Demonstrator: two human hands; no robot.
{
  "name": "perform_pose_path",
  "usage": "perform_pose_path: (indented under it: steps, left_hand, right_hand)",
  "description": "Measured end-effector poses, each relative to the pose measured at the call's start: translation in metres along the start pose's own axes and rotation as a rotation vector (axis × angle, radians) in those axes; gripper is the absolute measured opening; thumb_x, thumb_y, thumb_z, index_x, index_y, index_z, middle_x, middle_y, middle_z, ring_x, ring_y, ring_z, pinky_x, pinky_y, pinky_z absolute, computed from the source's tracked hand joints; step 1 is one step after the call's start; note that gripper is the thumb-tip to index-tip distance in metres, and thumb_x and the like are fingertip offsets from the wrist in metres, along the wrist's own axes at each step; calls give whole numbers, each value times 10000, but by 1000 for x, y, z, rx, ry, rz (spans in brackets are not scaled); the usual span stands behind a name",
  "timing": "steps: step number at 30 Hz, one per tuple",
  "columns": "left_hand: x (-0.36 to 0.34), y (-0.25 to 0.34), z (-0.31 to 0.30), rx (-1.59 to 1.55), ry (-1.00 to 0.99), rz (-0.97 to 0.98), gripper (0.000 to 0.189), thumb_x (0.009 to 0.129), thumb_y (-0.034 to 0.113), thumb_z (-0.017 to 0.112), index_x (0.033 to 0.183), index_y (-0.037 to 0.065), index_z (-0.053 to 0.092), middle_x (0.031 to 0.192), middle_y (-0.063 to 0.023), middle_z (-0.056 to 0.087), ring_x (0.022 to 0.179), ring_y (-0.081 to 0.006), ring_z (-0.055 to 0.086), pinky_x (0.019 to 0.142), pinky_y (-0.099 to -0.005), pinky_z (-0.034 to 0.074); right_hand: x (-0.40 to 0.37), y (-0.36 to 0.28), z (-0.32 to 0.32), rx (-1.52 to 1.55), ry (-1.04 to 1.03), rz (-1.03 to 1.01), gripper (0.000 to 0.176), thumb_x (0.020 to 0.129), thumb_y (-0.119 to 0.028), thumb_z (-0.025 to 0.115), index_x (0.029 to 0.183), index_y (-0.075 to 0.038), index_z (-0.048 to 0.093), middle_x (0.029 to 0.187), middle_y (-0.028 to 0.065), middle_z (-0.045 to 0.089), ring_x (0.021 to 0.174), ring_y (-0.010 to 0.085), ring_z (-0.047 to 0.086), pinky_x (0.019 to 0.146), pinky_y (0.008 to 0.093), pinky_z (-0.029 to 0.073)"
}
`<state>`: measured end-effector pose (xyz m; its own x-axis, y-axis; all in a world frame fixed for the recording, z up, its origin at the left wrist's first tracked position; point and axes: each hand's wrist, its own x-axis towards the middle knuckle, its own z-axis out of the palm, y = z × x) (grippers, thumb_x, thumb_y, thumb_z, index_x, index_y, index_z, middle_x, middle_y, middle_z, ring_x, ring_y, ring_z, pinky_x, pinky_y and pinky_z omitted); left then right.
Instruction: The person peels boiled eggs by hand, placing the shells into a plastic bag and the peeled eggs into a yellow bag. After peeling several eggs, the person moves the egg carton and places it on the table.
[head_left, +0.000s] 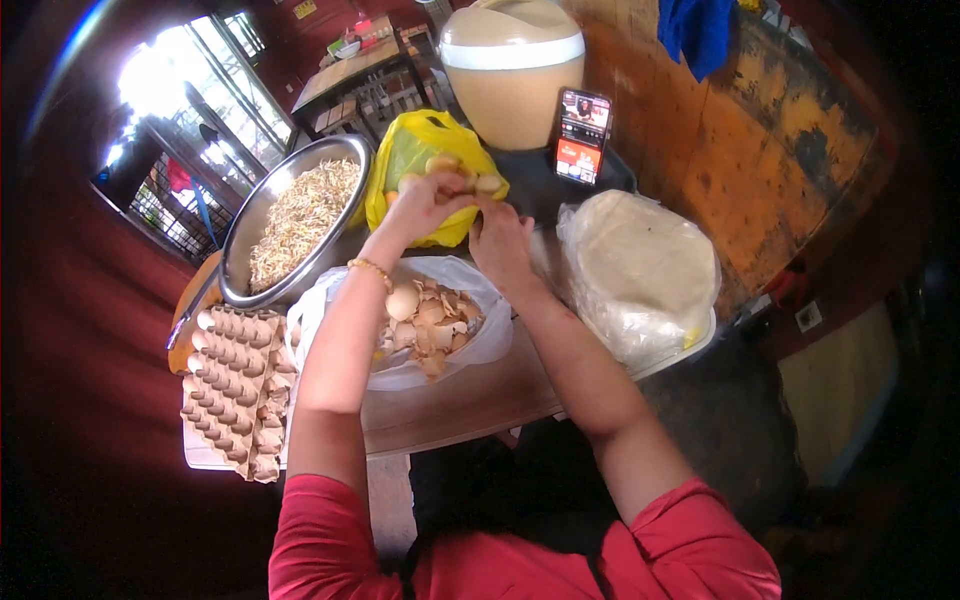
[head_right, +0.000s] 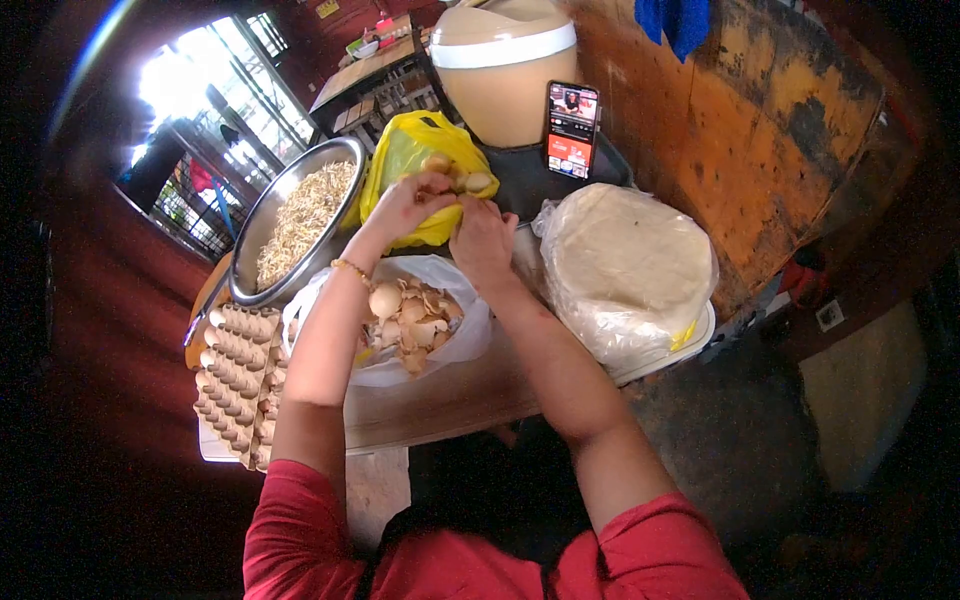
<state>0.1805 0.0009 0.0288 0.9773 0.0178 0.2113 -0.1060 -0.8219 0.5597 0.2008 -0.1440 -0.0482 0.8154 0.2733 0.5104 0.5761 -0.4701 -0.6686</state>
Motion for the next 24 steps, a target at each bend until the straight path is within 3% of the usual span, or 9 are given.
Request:
perform_pose_path:
  steps: [1,3,7,10,12,16,20,21,24]
  left_hand:
    - [-7,3,-2,-36,-60,19,471,794,277,744,1149,3,603,1095,-155,652,1009,-228,627,882,-326,473]
    - [-23,17,-12,2,-82,64,474,796,235,740,1171,-15,590,1070,-148,661,1001,-204,630,893,-308,472]
    - [-37,19,-28,63,-63,91,363,827,175,705,1139,6,625,966,-113,677,871,-148,629,814,-283,489]
    - [-42,13,-38,88,10,48,245,845,186,673,1041,40,677,827,-146,683,732,-188,650,717,-316,498]
    - [-45,8,-43,141,82,-24,231,863,198,653,1032,43,677,771,-155,654,658,-183,601,662,-319,479]
    - [-58,6,-49,154,28,-49,223,878,201,636,1023,36,671,684,-125,602,597,-175,523,608,-325,448]
    - [-66,-10,-42,96,117,165,220,861,203,652,1022,55,678,826,-164,665,724,-286,640,685,-343,486]
    - [-72,1,-46,163,103,105,223,869,218,634,1024,64,681,915,-179,670,829,-339,647,740,-371,500]
    - [-80,4,-44,237,119,92,234,888,232,598,1026,65,685,939,-180,668,847,-345,642,764,-391,502]
  right_hand:
    - [0,-2,-3,2,-3,0,357,798,-121,606,1155,-101,587,1017,75,653,1051,203,556,847,411,347]
    - [1,-9,-9,11,258,-179,318,790,-110,608,1107,-99,592,997,64,660,1039,202,574,851,406,349]
    - [0,-20,-26,59,205,-291,343,762,-20,580,1095,-98,576,972,118,648,982,252,599,820,413,382]
    - [0,-22,-31,35,4,-174,287,791,-70,610,1076,-73,579,996,83,658,1036,211,573,844,415,388]
    - [6,-22,-34,544,64,330,270,833,-103,589,1098,-56,562,1032,139,634,1075,275,548,865,438,409]
    - [28,21,14,330,288,205,270,873,-141,552,1121,-34,544,1087,186,595,1088,360,526,889,455,424]
    - [60,6,19,76,79,389,404,849,-264,586,1182,-39,540,1138,199,586,1091,372,544,944,458,423]
    - [65,2,19,34,-41,452,451,832,-296,601,1197,-39,537,1176,202,572,1125,371,529,972,457,417]
    - [79,-6,22,-40,-205,485,471,807,-305,622,1197,-54,538,1239,198,539,1140,372,530,988,446,419]
